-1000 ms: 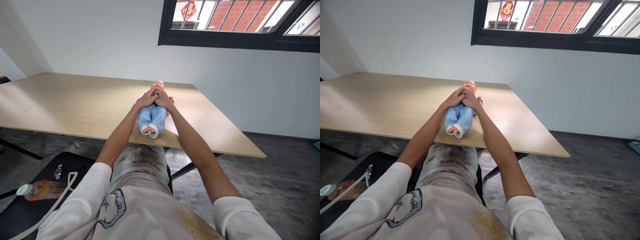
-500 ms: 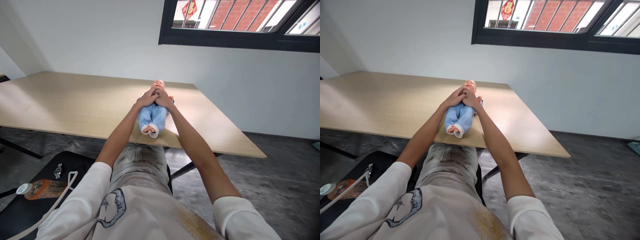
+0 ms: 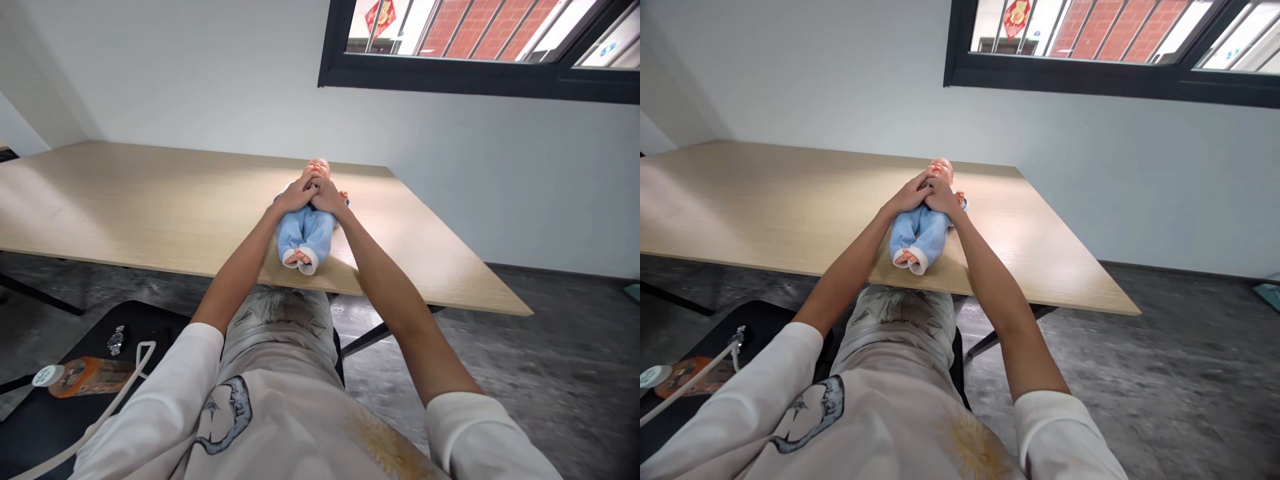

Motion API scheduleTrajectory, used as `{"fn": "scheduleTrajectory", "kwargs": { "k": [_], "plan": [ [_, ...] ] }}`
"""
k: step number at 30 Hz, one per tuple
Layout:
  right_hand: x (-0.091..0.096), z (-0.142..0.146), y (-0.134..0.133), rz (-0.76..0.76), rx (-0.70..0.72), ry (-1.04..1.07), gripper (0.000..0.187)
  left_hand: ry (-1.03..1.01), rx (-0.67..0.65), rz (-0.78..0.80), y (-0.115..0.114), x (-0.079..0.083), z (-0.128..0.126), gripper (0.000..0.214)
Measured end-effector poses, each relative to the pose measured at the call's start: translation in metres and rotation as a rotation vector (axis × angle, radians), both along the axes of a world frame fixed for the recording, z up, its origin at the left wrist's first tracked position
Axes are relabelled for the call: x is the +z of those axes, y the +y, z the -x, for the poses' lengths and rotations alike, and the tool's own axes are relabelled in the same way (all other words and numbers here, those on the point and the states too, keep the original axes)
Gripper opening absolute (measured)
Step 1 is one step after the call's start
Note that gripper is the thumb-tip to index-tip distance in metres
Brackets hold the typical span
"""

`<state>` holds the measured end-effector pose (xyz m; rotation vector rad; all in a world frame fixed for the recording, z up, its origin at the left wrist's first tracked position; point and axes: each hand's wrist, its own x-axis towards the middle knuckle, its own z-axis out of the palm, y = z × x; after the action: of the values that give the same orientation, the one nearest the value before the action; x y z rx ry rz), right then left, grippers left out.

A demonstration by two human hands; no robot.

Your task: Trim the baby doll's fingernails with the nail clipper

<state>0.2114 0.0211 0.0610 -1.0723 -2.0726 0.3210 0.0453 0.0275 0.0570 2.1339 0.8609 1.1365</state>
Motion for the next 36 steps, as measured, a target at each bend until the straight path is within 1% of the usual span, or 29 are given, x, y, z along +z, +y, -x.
{"fn": "scheduleTrajectory", "kwargs": {
  "k": [8, 12, 19, 26, 36],
  "plan": [
    [0.0010, -0.0007, 0.0009, 0.014, 0.002, 0.006, 0.013, -0.007, -0.017, 0.005, -0.0064, 0.0044, -0.0012, 0.051],
    [-0.0002, -0.0017, 0.0020, 0.005, 0.006, 0.011, 0.014, -0.010, -0.017, -0.003, -0.0083, 0.0055, -0.0014, 0.050],
    [-0.0011, -0.0014, 0.0017, -0.005, 0.011, 0.017, 0.012, 0.007, -0.005, 0.001, -0.0045, 0.0032, -0.0011, 0.049],
    [-0.0016, -0.0013, 0.0018, -0.001, 0.016, 0.032, 0.016, -0.004, 0.000, -0.020, -0.0025, 0.0009, -0.0014, 0.048],
    [-0.0003, -0.0009, 0.0012, 0.007, -0.021, 0.006, 0.014, -0.007, -0.015, -0.023, -0.0002, -0.0001, -0.0009, 0.053]
  ]
}}
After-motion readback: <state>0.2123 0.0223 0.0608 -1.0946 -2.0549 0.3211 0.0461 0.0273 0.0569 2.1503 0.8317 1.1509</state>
